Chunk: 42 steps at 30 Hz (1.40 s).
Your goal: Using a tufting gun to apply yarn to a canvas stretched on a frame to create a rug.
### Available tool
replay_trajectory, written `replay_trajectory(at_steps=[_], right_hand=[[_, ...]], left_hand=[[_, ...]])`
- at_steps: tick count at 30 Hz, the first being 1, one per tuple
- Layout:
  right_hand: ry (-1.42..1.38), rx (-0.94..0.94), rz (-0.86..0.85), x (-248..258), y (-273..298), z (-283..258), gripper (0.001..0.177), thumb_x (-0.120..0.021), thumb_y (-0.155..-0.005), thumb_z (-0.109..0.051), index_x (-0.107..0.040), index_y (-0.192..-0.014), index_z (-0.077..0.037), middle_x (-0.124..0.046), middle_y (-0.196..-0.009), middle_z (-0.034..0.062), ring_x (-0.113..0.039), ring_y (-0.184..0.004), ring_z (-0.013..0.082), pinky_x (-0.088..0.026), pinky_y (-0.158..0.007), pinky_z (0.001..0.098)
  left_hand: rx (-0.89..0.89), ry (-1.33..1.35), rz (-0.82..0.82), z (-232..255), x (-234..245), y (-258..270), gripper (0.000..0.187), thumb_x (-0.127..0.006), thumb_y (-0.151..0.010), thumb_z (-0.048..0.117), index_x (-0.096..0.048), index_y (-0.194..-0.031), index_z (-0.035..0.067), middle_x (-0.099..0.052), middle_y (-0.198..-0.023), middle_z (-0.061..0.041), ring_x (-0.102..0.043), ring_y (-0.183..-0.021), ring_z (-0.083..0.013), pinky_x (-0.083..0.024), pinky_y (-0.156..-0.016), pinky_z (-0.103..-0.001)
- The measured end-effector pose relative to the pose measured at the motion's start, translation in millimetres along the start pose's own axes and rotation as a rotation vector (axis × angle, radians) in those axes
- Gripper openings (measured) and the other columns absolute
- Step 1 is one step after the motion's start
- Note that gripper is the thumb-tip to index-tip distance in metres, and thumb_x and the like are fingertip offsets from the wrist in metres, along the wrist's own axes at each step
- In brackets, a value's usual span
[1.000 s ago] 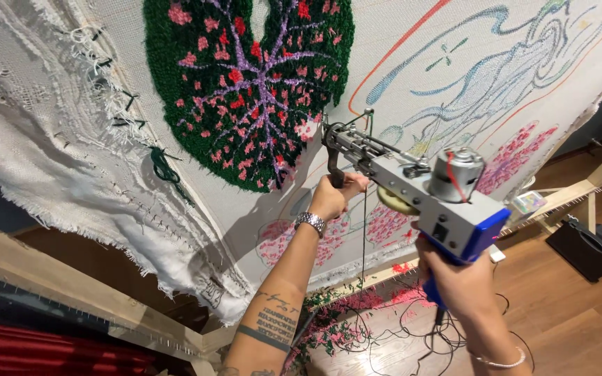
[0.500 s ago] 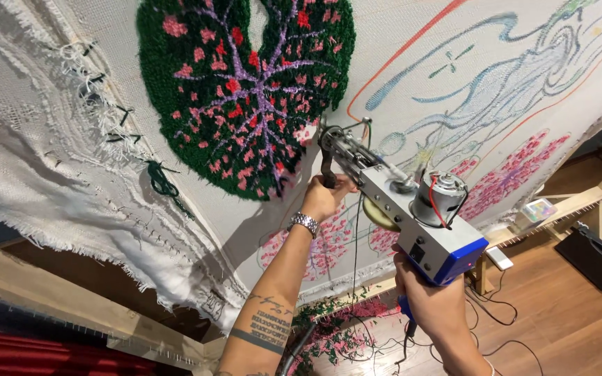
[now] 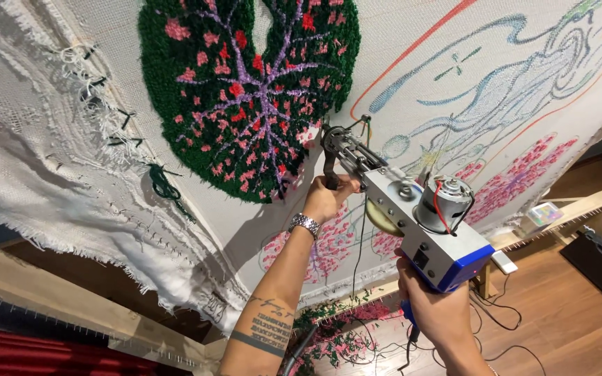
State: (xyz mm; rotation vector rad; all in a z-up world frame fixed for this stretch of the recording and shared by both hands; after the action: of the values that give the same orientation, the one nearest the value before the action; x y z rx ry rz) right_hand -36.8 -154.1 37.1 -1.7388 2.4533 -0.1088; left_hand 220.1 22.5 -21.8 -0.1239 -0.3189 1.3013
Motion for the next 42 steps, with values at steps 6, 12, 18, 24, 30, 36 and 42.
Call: replay_trajectory(at_steps=[6,12,18,24,30,36,42], right_hand=[[-0.056,0.037,-0.022,2,-2,2,0.019,-0.067,-0.086,0.002,-0.067,-0.105,0.005,-0.063,-0.072,0.0049,-0.056,-0.057,0.0116,-0.045,-0.048,0.0279],[-0.054,0.091,-0.031,3,-5,-6,0.025,-0.066,-0.087,0.002,-0.068,-0.111,0.004,-0.063,-0.075,0.0035,-0.055,-0.058,0.0112,-0.045,-0.05,0.0274],[0.028,0.048,-0.015,2,-5,0,0.023,-0.067,-0.088,-0.001,-0.071,-0.111,0.004,-0.062,-0.07,0.0053,-0.055,-0.057,0.012,-0.045,-0.05,0.0283],[-0.004,0.052,-0.003,4,-7,-1,0.02,-0.067,-0.088,-0.001,-0.069,-0.107,0.005,-0.063,-0.072,0.006,-0.056,-0.058,0.012,-0.046,-0.051,0.0283],[0.002,0.031,0.002,6,-9,-2,0.019,-0.067,-0.088,0.0,-0.068,-0.106,0.007,-0.065,-0.073,0.0069,-0.058,-0.057,0.0136,-0.047,-0.05,0.0295],[-0.009,0.097,0.005,6,-12,-16,0.025,-0.064,-0.086,0.001,-0.066,-0.11,0.006,-0.068,-0.082,0.005,-0.059,-0.06,0.0118,-0.049,-0.052,0.0278],[-0.01,0.021,-0.024,7,-14,0,0.023,-0.061,-0.089,0.004,-0.066,-0.11,0.01,-0.062,-0.069,0.0107,-0.058,-0.056,0.0162,-0.049,-0.05,0.0313]], left_hand=[[-0.125,0.02,-0.02,14,1,-3,0.021,-0.074,-0.092,0.015,-0.074,-0.098,-0.005,-0.08,-0.093,-0.011,-0.078,-0.089,-0.0161,-0.062,-0.08,-0.03],[-0.099,-0.108,-0.028,11,-4,-11,0.019,-0.072,-0.094,0.015,-0.076,-0.098,-0.003,-0.08,-0.092,-0.01,-0.077,-0.087,-0.0158,-0.061,-0.08,-0.03],[-0.117,0.097,-0.001,8,1,-12,0.023,-0.073,-0.093,0.015,-0.069,-0.102,-0.006,-0.079,-0.093,-0.012,-0.077,-0.089,-0.0162,-0.062,-0.084,-0.031],[-0.087,-0.036,-0.037,-6,-1,-21,0.022,-0.072,-0.095,0.017,-0.071,-0.105,-0.002,-0.079,-0.095,-0.009,-0.076,-0.09,-0.0151,-0.059,-0.084,-0.03],[-0.125,-0.158,-0.026,41,3,-9,0.017,-0.073,-0.093,0.017,-0.077,-0.098,0.001,-0.08,-0.093,-0.007,-0.077,-0.09,-0.0142,-0.061,-0.082,-0.029],[-0.144,-0.113,-0.027,41,0,-15,0.021,-0.074,-0.092,0.02,-0.078,-0.096,0.0,-0.08,-0.094,-0.009,-0.076,-0.087,-0.0147,-0.06,-0.08,-0.03],[-0.064,-0.123,-0.017,39,6,-19,0.028,-0.077,-0.091,0.027,-0.074,-0.101,0.001,-0.08,-0.095,-0.01,-0.077,-0.087,-0.0145,-0.06,-0.081,-0.03]])
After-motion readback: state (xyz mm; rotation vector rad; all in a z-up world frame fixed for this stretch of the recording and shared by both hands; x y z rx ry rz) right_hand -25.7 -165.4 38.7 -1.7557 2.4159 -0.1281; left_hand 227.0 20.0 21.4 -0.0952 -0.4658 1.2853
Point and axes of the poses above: each hand's wrist, its own y-axis away from the middle knuckle, its own x-axis out of the back of the hand, z = x × y, the point moved 8 cm from there along -y, towards the middle knuckle
